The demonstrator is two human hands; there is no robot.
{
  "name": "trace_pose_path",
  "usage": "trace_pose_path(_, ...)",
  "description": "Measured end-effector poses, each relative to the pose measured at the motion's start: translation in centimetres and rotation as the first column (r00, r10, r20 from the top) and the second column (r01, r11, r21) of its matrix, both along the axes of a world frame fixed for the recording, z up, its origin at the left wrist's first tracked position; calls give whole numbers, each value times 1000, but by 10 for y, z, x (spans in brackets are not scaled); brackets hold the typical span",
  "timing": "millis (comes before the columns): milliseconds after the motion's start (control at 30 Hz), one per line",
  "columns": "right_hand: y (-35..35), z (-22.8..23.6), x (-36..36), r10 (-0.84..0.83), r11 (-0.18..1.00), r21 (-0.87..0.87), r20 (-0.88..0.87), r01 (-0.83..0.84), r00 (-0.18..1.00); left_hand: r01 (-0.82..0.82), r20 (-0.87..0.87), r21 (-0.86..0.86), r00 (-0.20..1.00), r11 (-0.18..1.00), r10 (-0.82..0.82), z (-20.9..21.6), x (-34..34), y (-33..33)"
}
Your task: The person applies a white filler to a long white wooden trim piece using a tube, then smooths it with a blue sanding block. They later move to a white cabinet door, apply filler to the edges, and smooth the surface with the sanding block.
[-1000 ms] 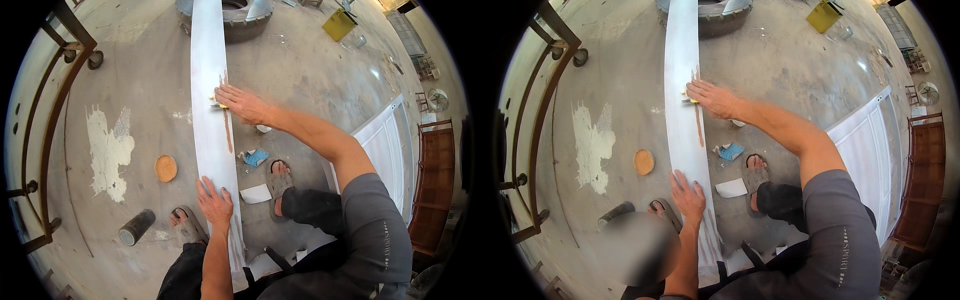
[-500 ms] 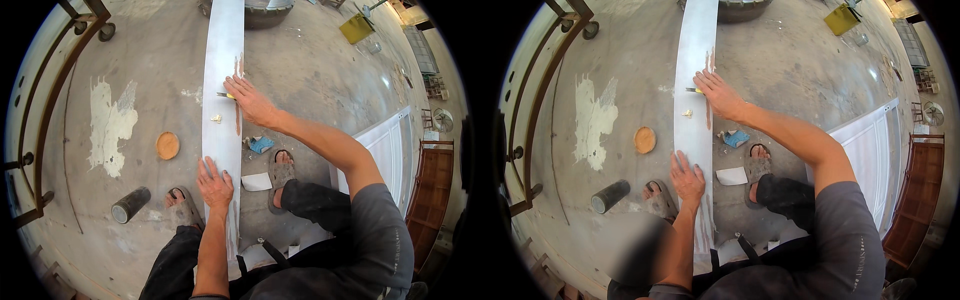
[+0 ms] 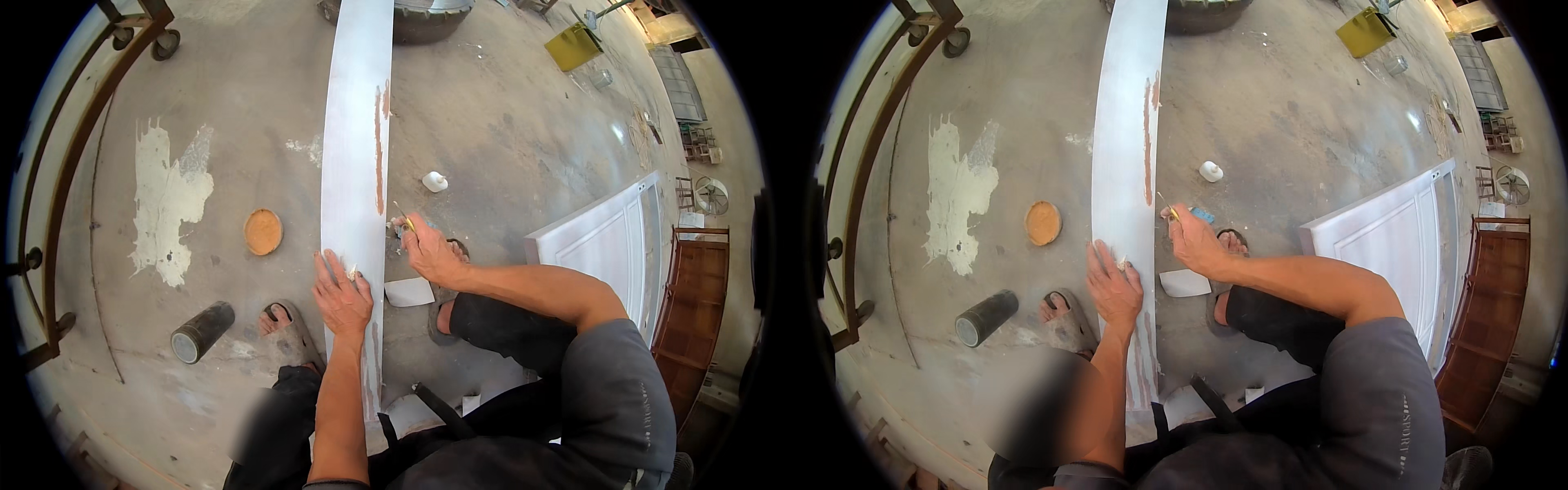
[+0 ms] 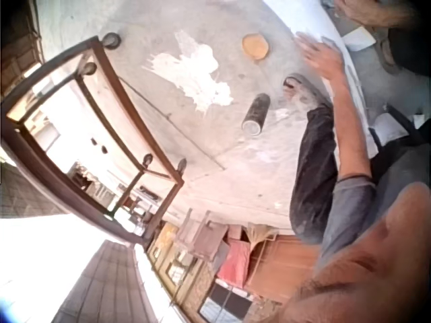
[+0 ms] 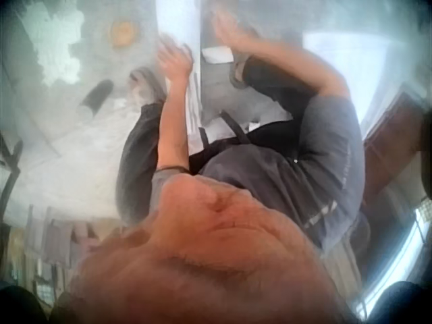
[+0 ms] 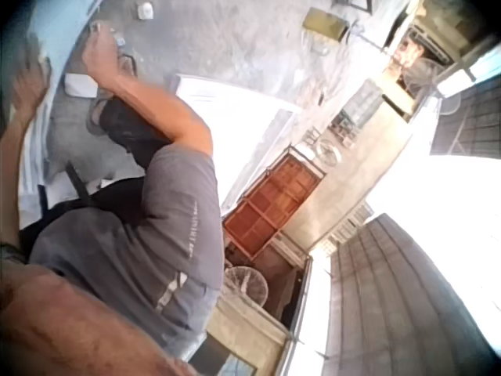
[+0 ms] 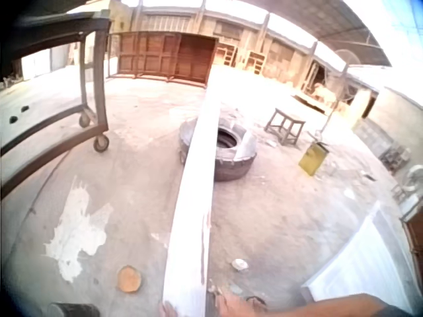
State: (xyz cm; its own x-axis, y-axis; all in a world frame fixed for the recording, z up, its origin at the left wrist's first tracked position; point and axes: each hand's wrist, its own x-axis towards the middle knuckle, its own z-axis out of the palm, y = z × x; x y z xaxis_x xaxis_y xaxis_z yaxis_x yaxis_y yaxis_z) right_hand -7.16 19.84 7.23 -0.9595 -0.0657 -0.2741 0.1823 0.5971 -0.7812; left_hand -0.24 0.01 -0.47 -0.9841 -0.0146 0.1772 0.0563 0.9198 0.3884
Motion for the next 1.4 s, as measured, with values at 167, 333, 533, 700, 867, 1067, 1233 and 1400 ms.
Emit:
trace_pose_path(167,15,-82,143,259,950,95,282,-296,924,3,-6,5,1000,1000,-3,4,2,0)
trace_pose_path(333,-1,-76,171,243,958,112,180,-265,953,1,-21,9,1000,1000,-1,2,1,-2)
trace_pose_path(533,-14,-80,132,-499,570,230,860,789,110,4,8,12,1000,1000,-4,3,-4,4)
trace_pose_path(700,-22,-86,119,-555,496,233,826,837,99,-5,20,19,1000,1000,5,4,-2,-1)
trace_pose_path(867,12,-109,101,-369,794,88,856,601,362,-6,8,3,1000,1000,6,5,-2,2)
trace_pose_path(1067,-31,-98,132,-455,836,500,399,228,796,-9,-3,-15,1000,1000,9,4,0,-1)
trace_pose_path(1233,-29,-121,125,-418,884,390,417,256,807,-6,-6,3,1000,1000,6,5,-2,0)
trace_pose_path(1400,-37,-108,117,-557,827,385,454,410,696,-1,3,9,1000,1000,1,6,-1,0)
